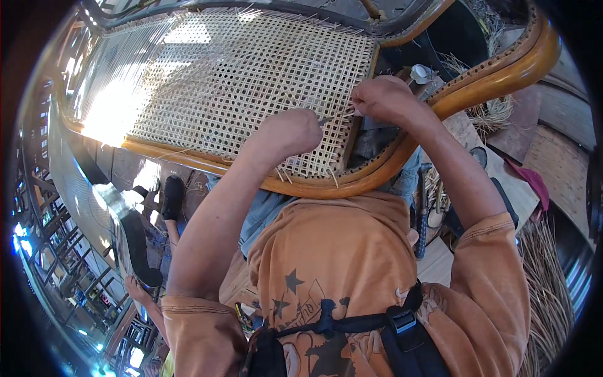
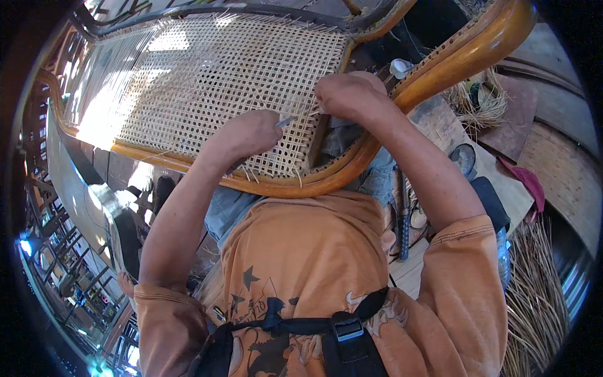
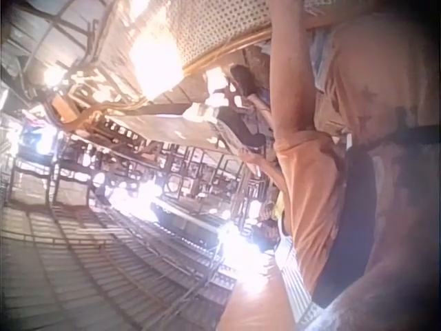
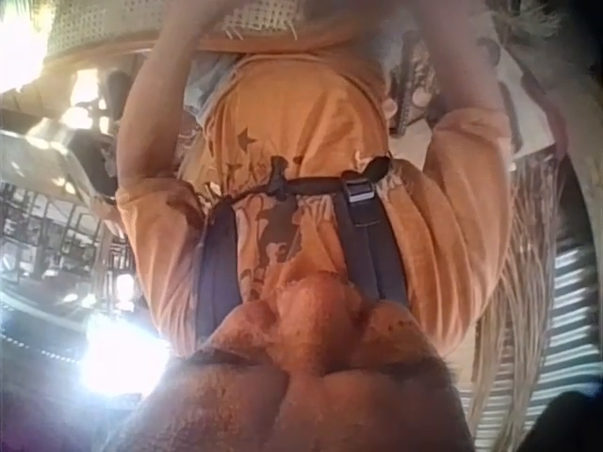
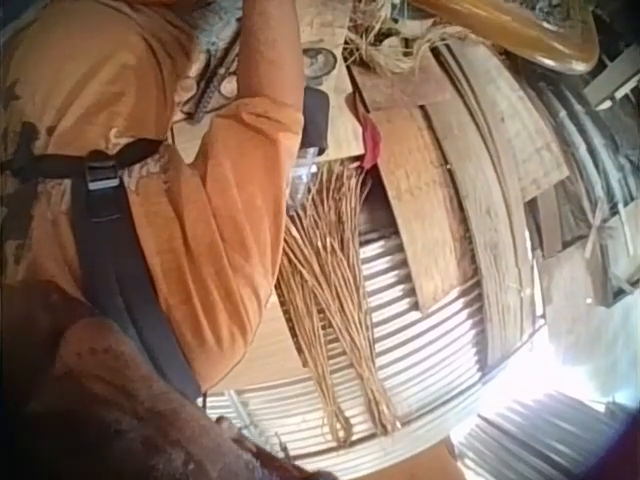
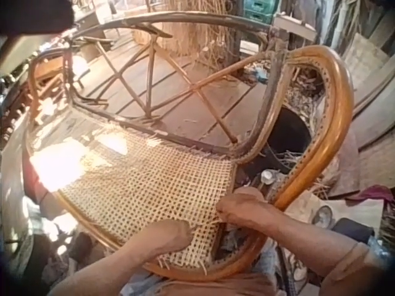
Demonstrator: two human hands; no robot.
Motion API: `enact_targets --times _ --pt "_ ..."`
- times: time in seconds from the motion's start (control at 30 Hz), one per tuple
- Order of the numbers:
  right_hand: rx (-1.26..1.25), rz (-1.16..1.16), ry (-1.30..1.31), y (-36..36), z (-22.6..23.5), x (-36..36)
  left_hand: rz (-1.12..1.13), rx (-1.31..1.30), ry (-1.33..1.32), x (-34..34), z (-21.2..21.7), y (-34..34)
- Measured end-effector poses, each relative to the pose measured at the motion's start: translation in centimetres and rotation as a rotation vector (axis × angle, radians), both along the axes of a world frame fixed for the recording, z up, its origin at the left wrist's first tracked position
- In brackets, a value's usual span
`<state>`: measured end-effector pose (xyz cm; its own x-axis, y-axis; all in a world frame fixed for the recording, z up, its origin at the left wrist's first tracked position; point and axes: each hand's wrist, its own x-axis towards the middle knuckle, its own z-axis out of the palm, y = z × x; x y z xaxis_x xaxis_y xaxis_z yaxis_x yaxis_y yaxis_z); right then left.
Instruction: Repairing or weaving a rattan/wicker chair frame with new material and trimming excess.
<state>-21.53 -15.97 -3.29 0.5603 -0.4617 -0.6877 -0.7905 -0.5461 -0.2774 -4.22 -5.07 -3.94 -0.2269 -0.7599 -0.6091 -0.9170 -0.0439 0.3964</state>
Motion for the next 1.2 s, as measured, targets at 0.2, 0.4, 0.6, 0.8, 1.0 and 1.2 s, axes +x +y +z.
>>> enact_targets --times 0.2,0.4,0.6,0.8,1.0,1.2 --pt "-0.167 -0.006 -0.048 0.1 -3.2 -0.6 -0.128 0.259 0.192 0.8 -1.5 -1.1" --pt "-0.025 0.020 -0.067 0.3 -0.3 -0.3 -0.493 0.156 0.237 0.4 -1.1 -1.7" --pt "-0.064 -0.024 -0.040 1.5 -2.2 -0.6 0.011 0.509 -0.050 -2.5 3.3 -4.3" --pt "-0.032 -0.150 -0.063 2.5 -0.1 -0.4 -0.230 0.347 -0.357 -4.5 4.6 -5.9" --pt "0.004 -0.220 -0.017 3.1 -1.8 -0.9 -0.251 0.421 -0.312 -4.6 4.2 -6.8" --pt "-0.135 -0.136 -0.160 4.6 -2.1 -1.2 -0.225 0.228 -0.173 -1.8 0.8 -4.6"
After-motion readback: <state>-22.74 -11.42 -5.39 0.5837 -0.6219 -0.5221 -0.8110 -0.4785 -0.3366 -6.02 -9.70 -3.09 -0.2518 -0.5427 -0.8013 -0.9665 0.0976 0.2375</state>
